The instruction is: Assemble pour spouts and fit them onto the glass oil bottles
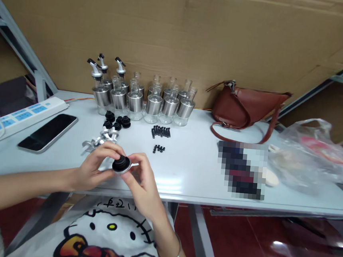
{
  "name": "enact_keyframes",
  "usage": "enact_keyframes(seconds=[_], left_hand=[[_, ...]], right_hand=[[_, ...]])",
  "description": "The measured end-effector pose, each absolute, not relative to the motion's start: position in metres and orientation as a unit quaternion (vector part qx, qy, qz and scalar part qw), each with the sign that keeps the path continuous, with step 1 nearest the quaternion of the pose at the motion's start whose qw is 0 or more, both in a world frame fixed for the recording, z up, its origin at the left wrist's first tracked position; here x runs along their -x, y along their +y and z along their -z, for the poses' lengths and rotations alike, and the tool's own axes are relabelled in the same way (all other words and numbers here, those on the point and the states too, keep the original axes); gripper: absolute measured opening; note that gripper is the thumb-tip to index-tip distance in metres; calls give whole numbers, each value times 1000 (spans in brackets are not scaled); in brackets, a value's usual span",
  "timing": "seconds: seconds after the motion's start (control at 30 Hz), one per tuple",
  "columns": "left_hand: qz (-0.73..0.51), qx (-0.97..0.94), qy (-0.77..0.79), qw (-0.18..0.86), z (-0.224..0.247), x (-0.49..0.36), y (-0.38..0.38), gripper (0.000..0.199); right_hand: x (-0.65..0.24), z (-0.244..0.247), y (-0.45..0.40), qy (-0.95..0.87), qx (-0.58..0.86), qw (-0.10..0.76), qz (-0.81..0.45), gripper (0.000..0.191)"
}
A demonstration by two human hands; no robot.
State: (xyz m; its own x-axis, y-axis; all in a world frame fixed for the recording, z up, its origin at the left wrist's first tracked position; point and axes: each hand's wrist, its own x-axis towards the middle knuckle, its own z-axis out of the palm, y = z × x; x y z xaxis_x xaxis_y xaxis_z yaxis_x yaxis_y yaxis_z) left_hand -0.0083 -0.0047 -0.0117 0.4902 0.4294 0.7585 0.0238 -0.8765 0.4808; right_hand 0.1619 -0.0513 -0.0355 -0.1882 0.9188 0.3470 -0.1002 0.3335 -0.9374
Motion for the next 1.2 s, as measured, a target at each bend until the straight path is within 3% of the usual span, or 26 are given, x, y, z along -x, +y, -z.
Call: enact_keyframes(seconds=[0.1,0.27,0.43,0.73,1.03,1.2], left_hand=[[-480,-840,153,203,12,8,-3,21],[-463,-848,172,194,11,9,-3,23],[-458,-847,174,204,12,9,-3,26],[-455,-849,162,212,17,8,-1,27],[-408,-878,135,212,10,8,-3,29],[-404,-883,141,193,11,8,-5,26]], right_hand=[[-162,41,-52,-619,330,598,-388,22],[-169,34,-51,-725,331,561,-223,38],[-170,30,-50,-738,331,559,-183,41],[-167,34,-55,-732,339,551,-212,33],[-171,39,-57,-654,309,553,-414,24],[-173,34,-58,-649,287,545,-446,23]])
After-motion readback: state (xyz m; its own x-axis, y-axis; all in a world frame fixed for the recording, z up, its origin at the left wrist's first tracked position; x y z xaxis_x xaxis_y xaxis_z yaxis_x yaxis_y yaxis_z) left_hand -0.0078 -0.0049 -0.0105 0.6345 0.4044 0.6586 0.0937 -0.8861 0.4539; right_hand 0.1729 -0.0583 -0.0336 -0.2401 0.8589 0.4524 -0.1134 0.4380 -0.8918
